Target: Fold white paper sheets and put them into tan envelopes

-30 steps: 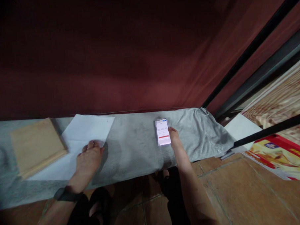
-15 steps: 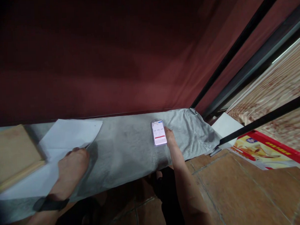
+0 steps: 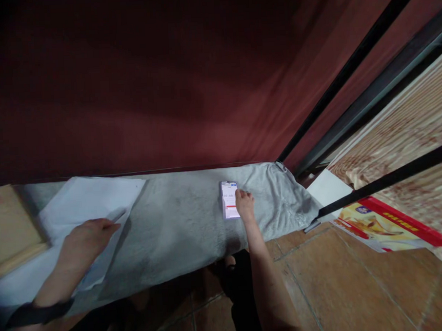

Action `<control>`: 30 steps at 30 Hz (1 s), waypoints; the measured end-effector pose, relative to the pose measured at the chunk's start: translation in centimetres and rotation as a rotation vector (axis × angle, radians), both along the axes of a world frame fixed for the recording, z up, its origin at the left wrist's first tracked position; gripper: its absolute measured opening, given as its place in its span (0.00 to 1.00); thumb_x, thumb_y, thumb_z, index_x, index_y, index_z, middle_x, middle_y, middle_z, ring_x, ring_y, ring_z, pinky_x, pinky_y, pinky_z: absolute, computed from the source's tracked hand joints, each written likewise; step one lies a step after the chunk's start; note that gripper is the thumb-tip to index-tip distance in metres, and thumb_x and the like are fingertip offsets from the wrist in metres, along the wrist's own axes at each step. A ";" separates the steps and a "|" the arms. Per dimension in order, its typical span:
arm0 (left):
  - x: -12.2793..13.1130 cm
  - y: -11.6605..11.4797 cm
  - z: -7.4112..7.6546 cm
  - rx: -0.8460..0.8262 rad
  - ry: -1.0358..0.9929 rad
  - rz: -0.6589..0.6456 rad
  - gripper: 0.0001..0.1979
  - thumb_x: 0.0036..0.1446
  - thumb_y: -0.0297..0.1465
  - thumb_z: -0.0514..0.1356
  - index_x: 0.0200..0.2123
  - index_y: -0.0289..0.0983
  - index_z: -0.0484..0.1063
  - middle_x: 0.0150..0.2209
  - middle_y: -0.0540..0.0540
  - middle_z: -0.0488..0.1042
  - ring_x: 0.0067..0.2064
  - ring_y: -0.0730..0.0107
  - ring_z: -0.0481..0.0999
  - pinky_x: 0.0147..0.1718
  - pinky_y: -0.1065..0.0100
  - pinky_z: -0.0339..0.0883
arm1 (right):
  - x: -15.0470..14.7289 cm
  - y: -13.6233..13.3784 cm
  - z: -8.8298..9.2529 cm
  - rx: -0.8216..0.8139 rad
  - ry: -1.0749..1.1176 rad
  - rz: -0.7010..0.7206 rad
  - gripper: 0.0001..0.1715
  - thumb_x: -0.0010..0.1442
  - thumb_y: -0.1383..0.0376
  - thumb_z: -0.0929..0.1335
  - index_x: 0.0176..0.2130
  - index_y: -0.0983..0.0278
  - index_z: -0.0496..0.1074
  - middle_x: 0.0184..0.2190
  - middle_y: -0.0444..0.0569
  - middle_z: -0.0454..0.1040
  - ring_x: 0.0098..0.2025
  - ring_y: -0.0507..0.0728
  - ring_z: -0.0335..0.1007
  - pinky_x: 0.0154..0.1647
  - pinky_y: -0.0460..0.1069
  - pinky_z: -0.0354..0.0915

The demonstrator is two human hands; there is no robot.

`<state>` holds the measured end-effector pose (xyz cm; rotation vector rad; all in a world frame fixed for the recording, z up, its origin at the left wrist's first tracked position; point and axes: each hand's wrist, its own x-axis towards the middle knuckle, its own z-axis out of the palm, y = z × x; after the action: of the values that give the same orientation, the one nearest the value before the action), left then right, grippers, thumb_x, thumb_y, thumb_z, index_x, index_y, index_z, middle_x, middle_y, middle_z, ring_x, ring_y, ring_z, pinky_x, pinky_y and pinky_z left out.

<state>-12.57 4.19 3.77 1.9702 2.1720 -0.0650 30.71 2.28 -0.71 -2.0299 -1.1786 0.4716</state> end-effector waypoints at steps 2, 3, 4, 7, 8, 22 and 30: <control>0.4 -0.1 0.9 0.046 0.002 0.047 0.18 0.67 0.40 0.52 0.41 0.37 0.77 0.35 0.38 0.78 0.36 0.53 0.76 0.34 0.61 0.63 | -0.9 -0.1 0.5 0.031 -0.053 -0.080 0.22 0.67 0.58 0.62 0.50 0.66 0.76 0.55 0.64 0.75 0.64 0.68 0.61 0.60 0.62 0.60; 0.9 -0.3 1.3 0.074 0.015 0.085 0.19 0.67 0.41 0.50 0.41 0.37 0.77 0.34 0.38 0.78 0.34 0.53 0.76 0.33 0.61 0.62 | -1.8 -0.2 0.7 0.051 -0.056 -0.110 0.23 0.67 0.59 0.61 0.53 0.68 0.75 0.58 0.65 0.72 0.65 0.68 0.60 0.62 0.62 0.59; 1.7 -0.4 1.7 0.105 0.006 0.089 0.19 0.68 0.41 0.49 0.41 0.37 0.76 0.33 0.39 0.77 0.33 0.54 0.75 0.32 0.62 0.60 | -2.9 -0.2 0.9 0.105 -0.022 -0.087 0.24 0.67 0.59 0.61 0.54 0.68 0.74 0.58 0.65 0.72 0.64 0.67 0.62 0.61 0.61 0.60; 5.6 -1.2 2.1 0.066 -0.213 -0.030 0.12 0.65 0.37 0.54 0.35 0.38 0.75 0.28 0.45 0.76 0.32 0.60 0.75 0.32 0.66 0.59 | -7.6 -0.4 0.9 0.169 0.268 0.157 0.22 0.67 0.55 0.62 0.49 0.63 0.77 0.49 0.55 0.79 0.52 0.61 0.73 0.53 0.55 0.68; 7.2 -1.6 2.0 0.027 -0.273 -0.074 0.11 0.65 0.36 0.56 0.33 0.39 0.74 0.28 0.46 0.76 0.32 0.62 0.76 0.32 0.67 0.59 | -9.3 -0.6 0.8 0.147 0.332 0.227 0.21 0.67 0.53 0.62 0.48 0.61 0.77 0.45 0.52 0.80 0.46 0.59 0.76 0.48 0.53 0.71; 11.8 -4.0 -3.0 0.239 -0.631 -0.273 0.16 0.64 0.36 0.54 0.49 0.39 0.77 0.50 0.43 0.80 0.47 0.60 0.80 0.50 0.62 0.72 | -13.5 -0.6 -3.3 0.109 0.876 0.237 0.18 0.50 0.62 0.69 0.43 0.62 0.75 0.31 0.43 0.77 0.34 0.55 0.72 0.36 0.48 0.68; 8.6 -4.8 -7.1 0.477 -0.176 -0.285 0.28 0.68 0.39 0.50 0.66 0.33 0.65 0.70 0.32 0.60 0.73 0.41 0.54 0.67 0.38 0.52 | -12.6 -0.5 -3.3 0.170 0.173 0.217 0.30 0.59 0.72 0.62 0.60 0.65 0.69 0.46 0.54 0.78 0.48 0.60 0.75 0.55 0.58 0.70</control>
<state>-4.01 -0.56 -3.31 2.4125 1.9053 0.6126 18.15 1.82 -4.00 -1.6909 -1.2915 0.6183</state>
